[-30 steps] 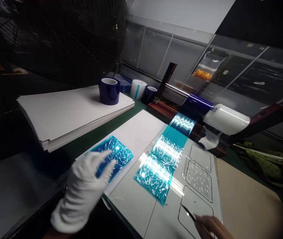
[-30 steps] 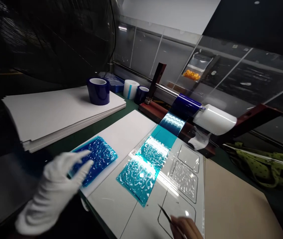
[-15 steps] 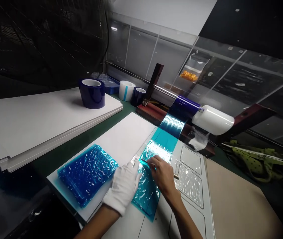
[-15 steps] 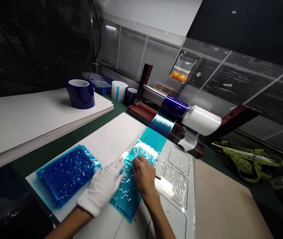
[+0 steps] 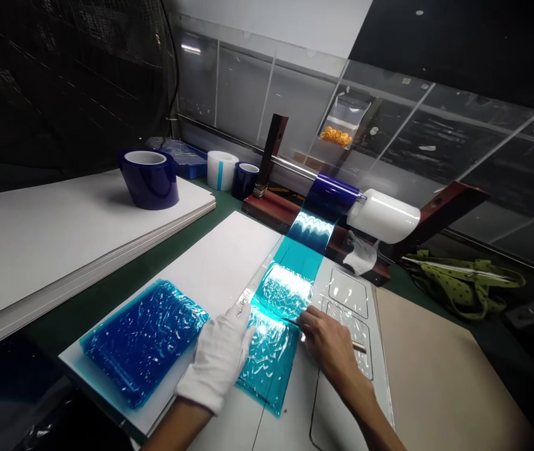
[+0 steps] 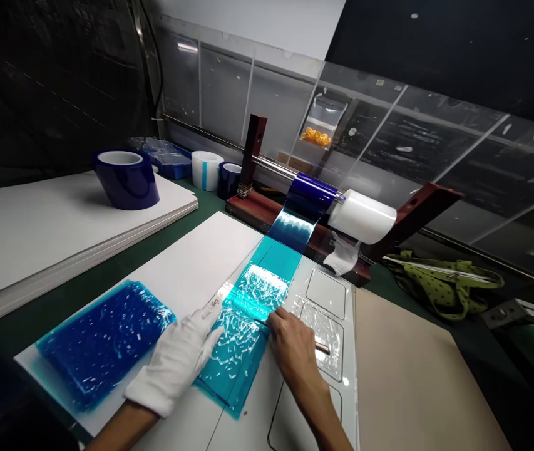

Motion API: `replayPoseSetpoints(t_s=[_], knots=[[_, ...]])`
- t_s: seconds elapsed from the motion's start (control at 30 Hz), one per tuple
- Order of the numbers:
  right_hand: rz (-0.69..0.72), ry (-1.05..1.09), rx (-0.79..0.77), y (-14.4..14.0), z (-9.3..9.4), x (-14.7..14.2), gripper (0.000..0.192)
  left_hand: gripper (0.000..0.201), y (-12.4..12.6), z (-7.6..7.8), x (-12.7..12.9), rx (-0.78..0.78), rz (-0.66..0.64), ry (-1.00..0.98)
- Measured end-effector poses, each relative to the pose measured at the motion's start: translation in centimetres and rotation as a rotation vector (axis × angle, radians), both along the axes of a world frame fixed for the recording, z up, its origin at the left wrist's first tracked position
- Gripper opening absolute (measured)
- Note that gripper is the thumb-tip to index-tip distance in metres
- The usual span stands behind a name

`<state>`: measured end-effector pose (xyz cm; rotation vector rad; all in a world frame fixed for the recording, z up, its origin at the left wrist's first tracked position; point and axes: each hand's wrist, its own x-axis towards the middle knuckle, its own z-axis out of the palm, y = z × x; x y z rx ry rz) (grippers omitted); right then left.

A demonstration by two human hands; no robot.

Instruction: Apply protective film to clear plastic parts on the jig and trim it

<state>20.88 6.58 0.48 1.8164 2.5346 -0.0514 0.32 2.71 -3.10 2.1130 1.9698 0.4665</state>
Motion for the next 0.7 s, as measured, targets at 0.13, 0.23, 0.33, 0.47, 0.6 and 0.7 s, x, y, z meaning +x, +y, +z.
replayPoseSetpoints(t_s=[0.13, 0.23, 0.33, 0.47, 0.6, 0.7], knots=[[-0.092, -0.047, -0.026, -1.7, 0.5, 3.2, 0.028, 0.042, 0.0, 0.3, -0.1, -0.01, -0.02, -0.008], [-0.182, -0.051, -0.041, -3.2, 1.1, 4.9, 0.03, 0.041, 0.2, 0.8, -0.4, -0.016, -0.036, -0.005], [-0.274, 0.002, -0.065, -5.0, 1.3, 5.7, 0.024, 0.054, -0.2, 1.3, -0.6, -0.014, -0.045, 0.013], [-0.337, 0.128, -0.117, -6.9, 0.4, 4.4, 0.017, 0.108, -2.4, 0.8, 1.0, -0.013, -0.013, 0.038], [-0.376, 0.265, -0.132, -7.4, -0.9, 1.7, 0.019, 0.135, -5.0, -0.7, 3.8, -0.201, -0.039, 0.116], [-0.398, 0.391, -0.134, -7.4, -1.1, 0.6, 0.02, 0.125, -6.0, -1.6, 4.9, -0.185, -0.037, 0.163]])
